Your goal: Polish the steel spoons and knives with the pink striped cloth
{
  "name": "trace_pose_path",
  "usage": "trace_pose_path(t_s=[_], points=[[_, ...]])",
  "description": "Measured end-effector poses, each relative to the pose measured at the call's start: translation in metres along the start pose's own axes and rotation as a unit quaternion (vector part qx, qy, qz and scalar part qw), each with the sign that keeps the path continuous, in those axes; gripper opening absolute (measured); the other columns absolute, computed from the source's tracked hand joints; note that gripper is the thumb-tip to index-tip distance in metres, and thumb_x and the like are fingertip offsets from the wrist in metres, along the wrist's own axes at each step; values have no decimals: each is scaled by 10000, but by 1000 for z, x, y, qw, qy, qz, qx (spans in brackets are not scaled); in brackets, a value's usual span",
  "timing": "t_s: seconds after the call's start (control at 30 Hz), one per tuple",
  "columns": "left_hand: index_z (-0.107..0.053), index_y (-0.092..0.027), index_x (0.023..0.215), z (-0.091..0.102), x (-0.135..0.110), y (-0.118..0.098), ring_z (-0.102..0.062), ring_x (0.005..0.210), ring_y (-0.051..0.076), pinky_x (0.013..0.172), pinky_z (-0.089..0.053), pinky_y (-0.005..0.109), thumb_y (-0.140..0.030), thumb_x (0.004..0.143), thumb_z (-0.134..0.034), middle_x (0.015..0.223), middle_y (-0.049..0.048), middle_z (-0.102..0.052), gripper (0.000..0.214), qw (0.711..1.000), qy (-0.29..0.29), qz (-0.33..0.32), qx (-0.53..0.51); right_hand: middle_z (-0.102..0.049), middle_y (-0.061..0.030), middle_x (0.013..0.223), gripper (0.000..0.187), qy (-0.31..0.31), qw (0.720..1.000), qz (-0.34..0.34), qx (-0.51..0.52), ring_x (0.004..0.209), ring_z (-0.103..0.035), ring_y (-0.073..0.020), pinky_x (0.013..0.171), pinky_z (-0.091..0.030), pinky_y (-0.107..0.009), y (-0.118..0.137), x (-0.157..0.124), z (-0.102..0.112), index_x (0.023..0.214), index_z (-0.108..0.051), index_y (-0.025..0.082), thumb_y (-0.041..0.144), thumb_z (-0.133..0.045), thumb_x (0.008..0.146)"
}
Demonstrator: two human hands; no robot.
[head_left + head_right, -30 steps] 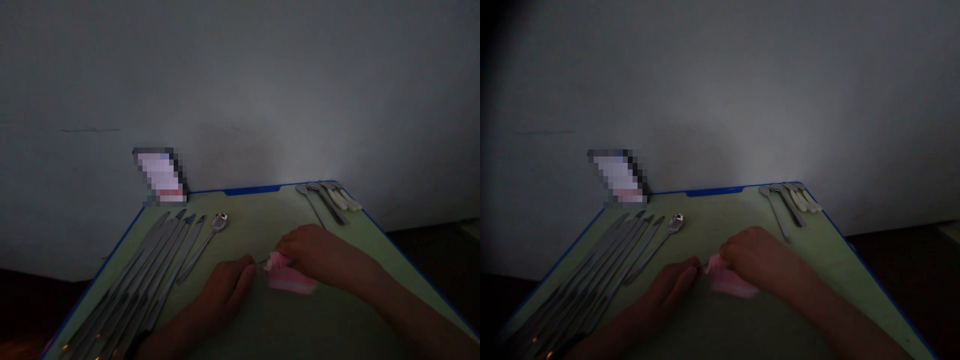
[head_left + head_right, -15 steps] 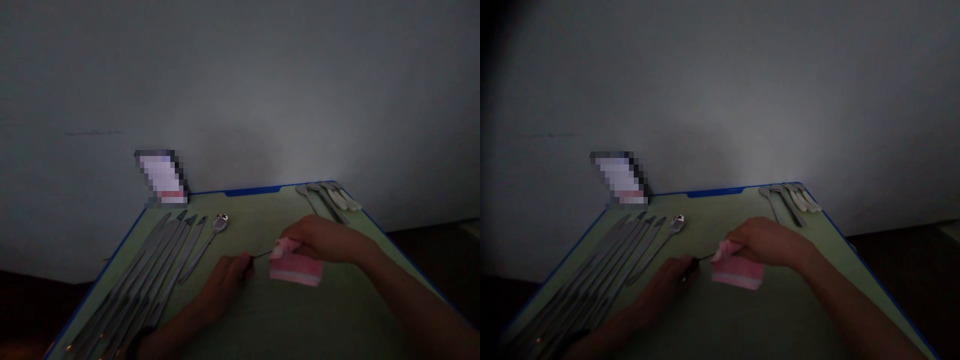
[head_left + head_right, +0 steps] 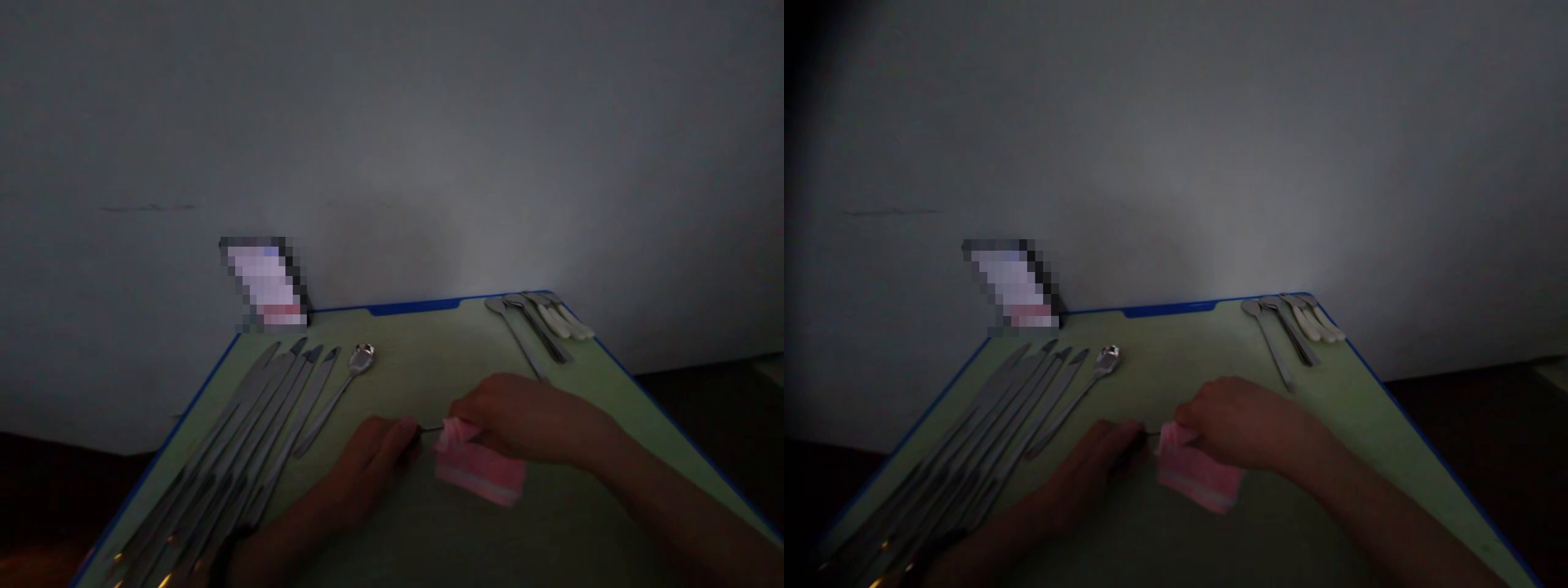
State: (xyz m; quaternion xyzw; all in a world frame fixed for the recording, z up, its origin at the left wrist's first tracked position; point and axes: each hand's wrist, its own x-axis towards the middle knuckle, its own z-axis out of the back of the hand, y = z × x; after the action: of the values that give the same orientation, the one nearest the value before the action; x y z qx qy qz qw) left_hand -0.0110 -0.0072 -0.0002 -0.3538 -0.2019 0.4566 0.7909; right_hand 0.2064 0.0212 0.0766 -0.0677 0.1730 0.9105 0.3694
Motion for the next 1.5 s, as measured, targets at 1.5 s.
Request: trace_pose_path(t_s=[1.5], points=[[-486,-181,761,-5,5,-1,-458,546,126,515,-374,232,-420,959,-193,636,-12,-494,426,975,-104,55,-188,-659,-32,831,305,-286,872,-87,388,737,-577,-153,636,-422,-249,-2,26,-15,948,-637,168,403,-477,837]])
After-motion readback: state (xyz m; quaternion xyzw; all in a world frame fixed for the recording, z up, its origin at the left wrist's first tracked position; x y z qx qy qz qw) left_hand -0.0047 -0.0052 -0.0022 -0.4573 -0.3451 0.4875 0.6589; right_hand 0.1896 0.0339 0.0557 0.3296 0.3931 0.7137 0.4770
